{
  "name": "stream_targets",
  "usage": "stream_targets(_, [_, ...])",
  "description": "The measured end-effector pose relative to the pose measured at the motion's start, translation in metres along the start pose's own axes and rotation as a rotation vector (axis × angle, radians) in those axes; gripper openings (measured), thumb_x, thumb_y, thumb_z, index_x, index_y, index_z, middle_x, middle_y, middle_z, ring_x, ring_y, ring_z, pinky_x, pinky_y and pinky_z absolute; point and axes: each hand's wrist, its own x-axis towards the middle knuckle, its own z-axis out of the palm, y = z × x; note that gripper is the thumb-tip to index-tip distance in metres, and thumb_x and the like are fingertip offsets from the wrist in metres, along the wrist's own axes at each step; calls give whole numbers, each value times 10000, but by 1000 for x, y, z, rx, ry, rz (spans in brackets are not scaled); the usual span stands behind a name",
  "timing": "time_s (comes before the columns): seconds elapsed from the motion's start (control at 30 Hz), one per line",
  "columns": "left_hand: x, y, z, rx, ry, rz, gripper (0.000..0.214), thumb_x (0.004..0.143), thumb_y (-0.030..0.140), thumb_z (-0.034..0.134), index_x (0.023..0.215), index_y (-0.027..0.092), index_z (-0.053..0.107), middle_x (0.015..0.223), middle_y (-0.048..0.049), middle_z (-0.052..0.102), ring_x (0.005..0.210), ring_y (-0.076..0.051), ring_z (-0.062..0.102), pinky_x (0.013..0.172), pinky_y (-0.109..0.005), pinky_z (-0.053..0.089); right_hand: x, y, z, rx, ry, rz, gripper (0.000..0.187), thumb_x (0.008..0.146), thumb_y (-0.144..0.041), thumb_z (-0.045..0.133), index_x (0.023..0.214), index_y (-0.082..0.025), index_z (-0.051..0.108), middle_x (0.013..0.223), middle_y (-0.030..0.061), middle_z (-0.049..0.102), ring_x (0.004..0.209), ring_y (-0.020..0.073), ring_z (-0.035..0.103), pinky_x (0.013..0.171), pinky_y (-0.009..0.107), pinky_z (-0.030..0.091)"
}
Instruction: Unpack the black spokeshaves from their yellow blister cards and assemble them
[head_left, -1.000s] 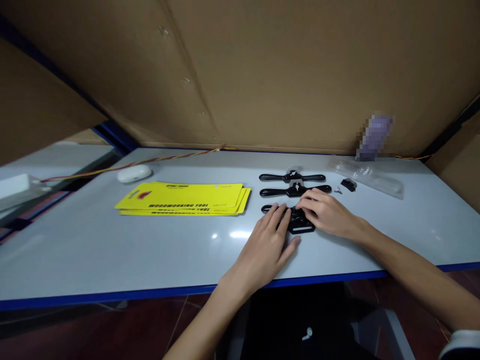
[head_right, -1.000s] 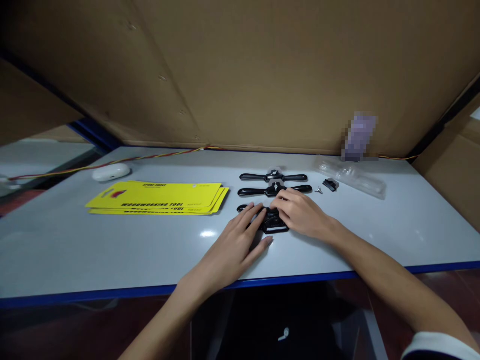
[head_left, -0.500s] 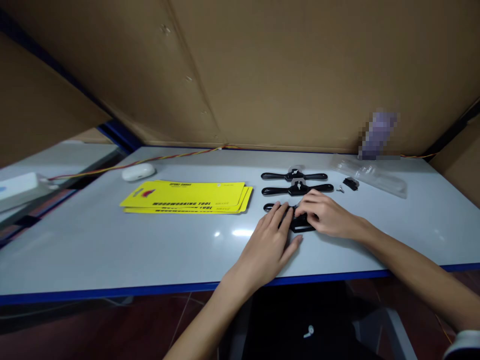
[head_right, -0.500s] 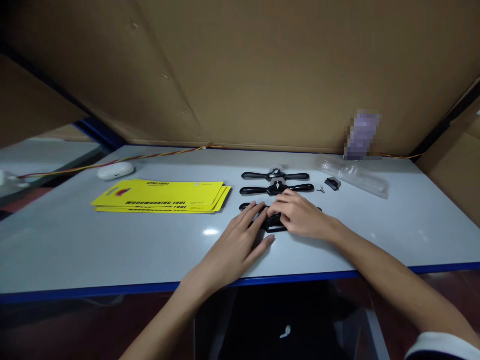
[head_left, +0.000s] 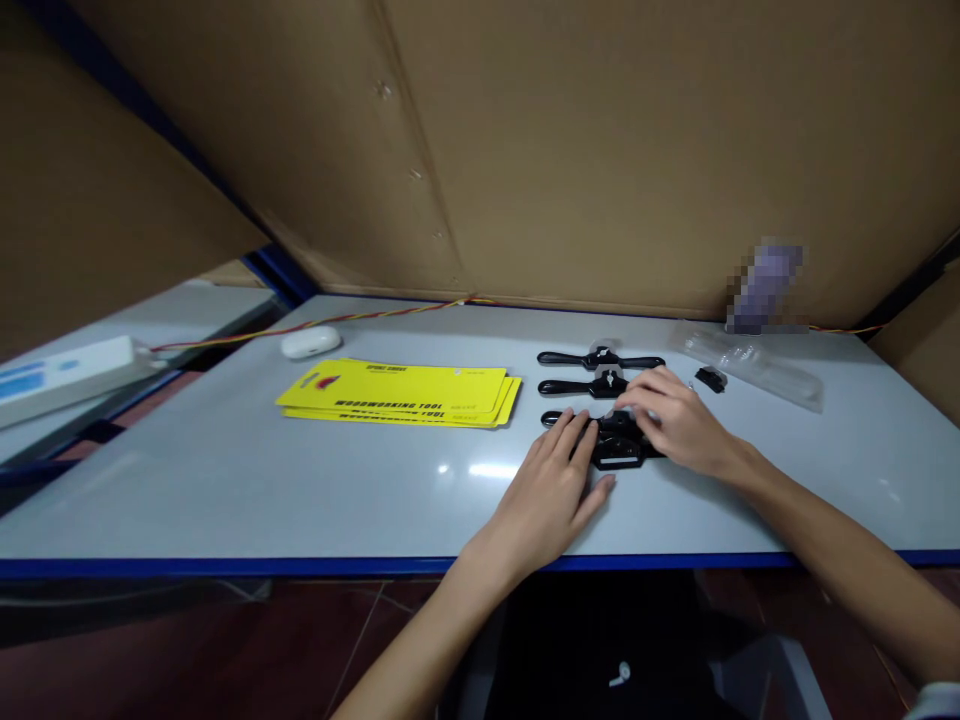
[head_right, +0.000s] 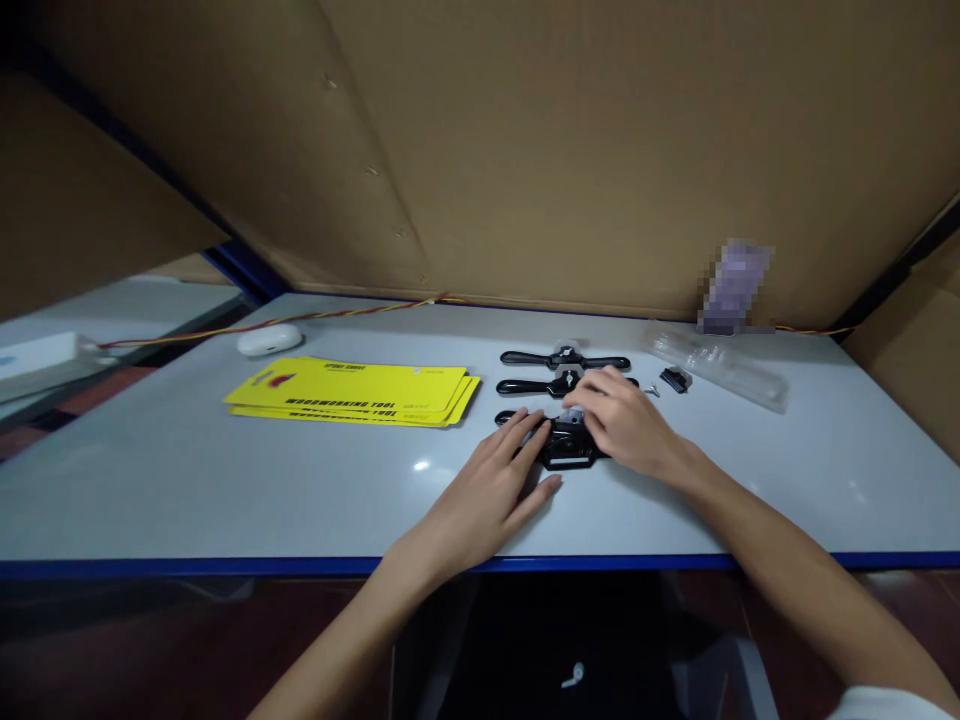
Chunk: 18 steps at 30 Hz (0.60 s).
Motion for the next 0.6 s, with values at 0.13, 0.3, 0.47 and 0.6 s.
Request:
stream_targets(0.13, [0, -1, 2, 7, 14, 6, 631, 1063, 489, 391, 1537, 76, 438, 1630, -208, 396, 1551, -358, 317, 1209, -540, 406, -6, 24, -16, -356, -3, 245, 345, 876, -19, 469, 1064, -172, 714, 1012, 117, 691, 933, 273, 618, 817, 399, 490])
stream_targets(0.3, [0, -1, 1, -2, 12, 7, 636, 1066, 499, 370, 1529, 70, 444, 1624, -219, 401, 1547, -360, 326, 1204, -537, 408, -11, 44, -20, -471, -72, 459, 330, 872, -85, 492, 1097, -171, 720, 1044, 119, 705, 914, 267, 653, 720, 354, 432])
stream_targets(0.47, [2, 2, -1, -14, -17, -2, 648, 1055, 476, 400, 1535, 42, 425, 1635, -223, 381, 1560, -367, 291, 1221, -546, 375, -6, 42, -20, -466, 37, 519, 251, 903, -191, 506, 1017, -170, 729, 895, 96, 730, 788, 242, 648, 768, 363, 391])
stream_targets(0.6, [3, 3, -1, -24, -8, -14, 643, 1050, 477, 407, 1535, 54, 426, 1631, -218, 390, 1560, -357, 297, 1220, -543, 372, -1, 24, -16, -283, 4, 470, 228, 930, -299, 534, 932, -196, 738, 560, -19, 584, 549, 170, 533, 834, 373, 401])
